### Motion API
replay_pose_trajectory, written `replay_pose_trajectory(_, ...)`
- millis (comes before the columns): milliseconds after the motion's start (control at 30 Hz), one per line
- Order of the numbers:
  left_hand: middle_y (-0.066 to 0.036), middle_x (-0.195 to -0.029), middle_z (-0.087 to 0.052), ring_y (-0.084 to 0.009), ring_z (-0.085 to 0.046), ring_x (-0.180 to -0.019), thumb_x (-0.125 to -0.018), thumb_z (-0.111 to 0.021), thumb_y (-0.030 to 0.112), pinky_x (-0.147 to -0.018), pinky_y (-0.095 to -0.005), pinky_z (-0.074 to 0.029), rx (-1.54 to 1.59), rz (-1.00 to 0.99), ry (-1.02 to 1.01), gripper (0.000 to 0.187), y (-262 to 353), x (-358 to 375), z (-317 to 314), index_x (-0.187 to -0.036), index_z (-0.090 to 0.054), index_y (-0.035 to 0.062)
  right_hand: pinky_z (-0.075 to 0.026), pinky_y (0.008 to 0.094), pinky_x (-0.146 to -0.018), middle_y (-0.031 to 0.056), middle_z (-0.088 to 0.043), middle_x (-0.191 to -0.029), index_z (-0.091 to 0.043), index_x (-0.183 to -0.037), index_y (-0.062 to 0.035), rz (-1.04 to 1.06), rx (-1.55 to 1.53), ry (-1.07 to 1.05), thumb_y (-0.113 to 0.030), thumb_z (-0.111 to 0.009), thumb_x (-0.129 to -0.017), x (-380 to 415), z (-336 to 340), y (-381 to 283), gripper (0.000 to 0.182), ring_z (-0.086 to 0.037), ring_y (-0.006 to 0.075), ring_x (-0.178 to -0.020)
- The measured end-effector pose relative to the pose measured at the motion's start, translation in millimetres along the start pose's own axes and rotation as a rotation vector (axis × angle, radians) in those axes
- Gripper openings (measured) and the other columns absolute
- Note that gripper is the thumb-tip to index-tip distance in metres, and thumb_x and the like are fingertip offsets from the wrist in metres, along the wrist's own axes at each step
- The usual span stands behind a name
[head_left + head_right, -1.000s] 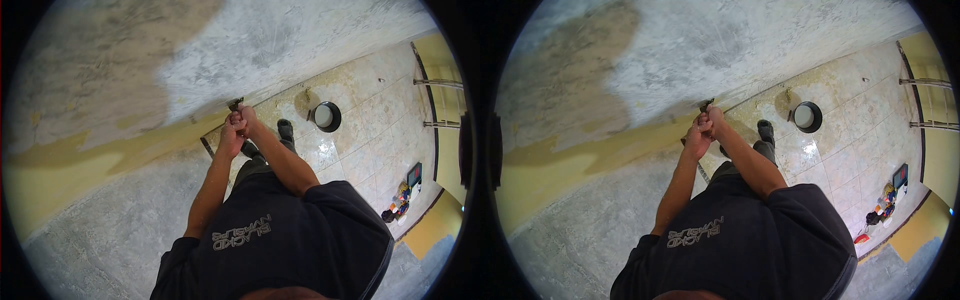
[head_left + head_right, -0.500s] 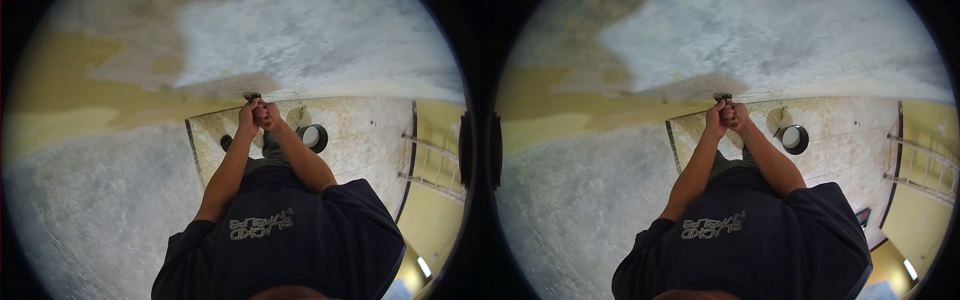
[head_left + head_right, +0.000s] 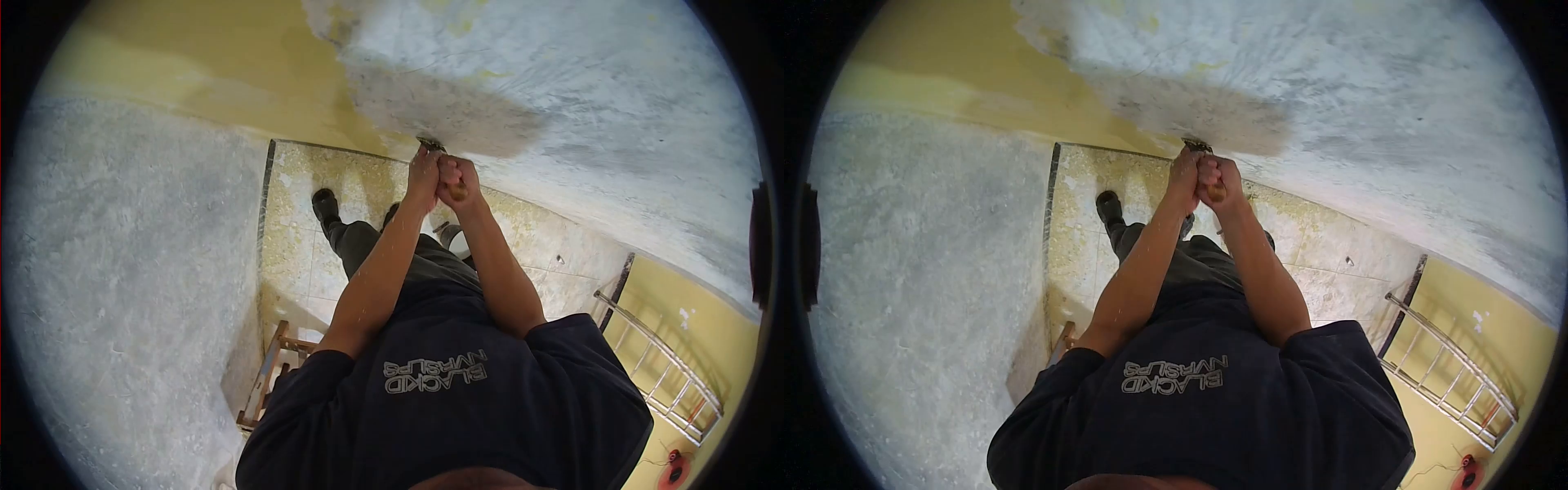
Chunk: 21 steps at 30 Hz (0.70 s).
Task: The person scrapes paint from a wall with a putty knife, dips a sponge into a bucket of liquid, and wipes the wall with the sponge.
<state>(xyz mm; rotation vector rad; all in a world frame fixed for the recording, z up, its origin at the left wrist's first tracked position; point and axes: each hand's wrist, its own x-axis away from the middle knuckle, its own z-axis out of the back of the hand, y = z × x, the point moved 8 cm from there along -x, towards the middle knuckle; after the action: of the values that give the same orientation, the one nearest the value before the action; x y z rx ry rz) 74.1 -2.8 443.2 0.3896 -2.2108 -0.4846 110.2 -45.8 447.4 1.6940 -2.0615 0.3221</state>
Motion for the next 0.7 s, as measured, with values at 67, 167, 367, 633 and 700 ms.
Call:
replay_pose_trajectory(67,-0.012,-0.074,-0.060,-0.0202,-0.062,-0.055,-0.095,-0.045,0.013,-0.048,-0.0298,-0.053,0.058,0.127,-0.080,0.010,-20.1,-31.0,12.7,-0.098,-0.048,0.0040,-0.033,0.0200,-0.037,-0.0021,-0.038,-0.055,-0.042,-0.074,-0.0078,0.035,-0.059,0.126,-0.006,-0.032,-0.094,-12.9,8.8,2.1,0.022,-0.035,0.0073,-0.041)
replay_pose_trajectory(167,-0.012,-0.075,-0.059,-0.0212,-0.062,-0.058,-0.094,-0.045,0.013,-0.049,-0.0316,-0.053,-0.015,0.028,-0.064,0.013,-11.9,-19.3,15.2,-0.099,-0.050,0.0027,-0.032,0.0200,-0.036,-0.0022,-0.037,-0.055,-0.042,-0.074,-0.0080,0.161,0.101,0.203,-0.007,-0.033,-0.094,-8.6,21.4,-0.9,0.022,-0.034,0.0070,-0.040)
replay_pose_trajectory(367,-0.012,-0.071,-0.061,-0.0192,-0.060,-0.052,-0.098,-0.041,0.020,-0.046,-0.0285,-0.051,-0.052,0.003,-0.049,0.022,-26.5,-6.8,23.2,-0.095,-0.053,0.0022,-0.029,0.0211,-0.033,-0.0035,-0.037,-0.054,-0.046,-0.078,-0.0066,0.168,-0.045,0.173,-0.009,-0.036,-0.095,-17.2,24.4,3.1,0.020,-0.034,0.0075,-0.038)
replay_pose_trajectory(633,-0.008,-0.066,-0.060,-0.0166,-0.057,-0.044,-0.091,-0.052,0.010,-0.037,-0.0261,-0.046,-0.111,-0.092,-0.103,0.006,-2.1,-8.8,5.4,-0.095,-0.048,0.0072,-0.034,0.0208,-0.034,-0.0030,-0.038,-0.053,-0.046,-0.079,-0.0066,0.136,-0.061,-0.006,-0.011,-0.034,-0.097,2.4,-6.6,9.3,0.022,-0.033,0.0068,-0.037)
replay_pose_trajectory(700,-0.008,-0.067,-0.060,-0.0164,-0.057,-0.045,-0.092,-0.051,0.010,-0.038,-0.0259,-0.047,0.015,0.040,-0.118,0.005,-4.6,0.0,5.8,-0.094,-0.049,0.0062,-0.033,0.0212,-0.034,-0.0025,-0.038,-0.052,-0.044,-0.075,-0.0081,0.144,-0.071,0.080,-0.010,-0.033,-0.096,9.0,-1.5,13.7,0.024,-0.033,0.0073,-0.037)
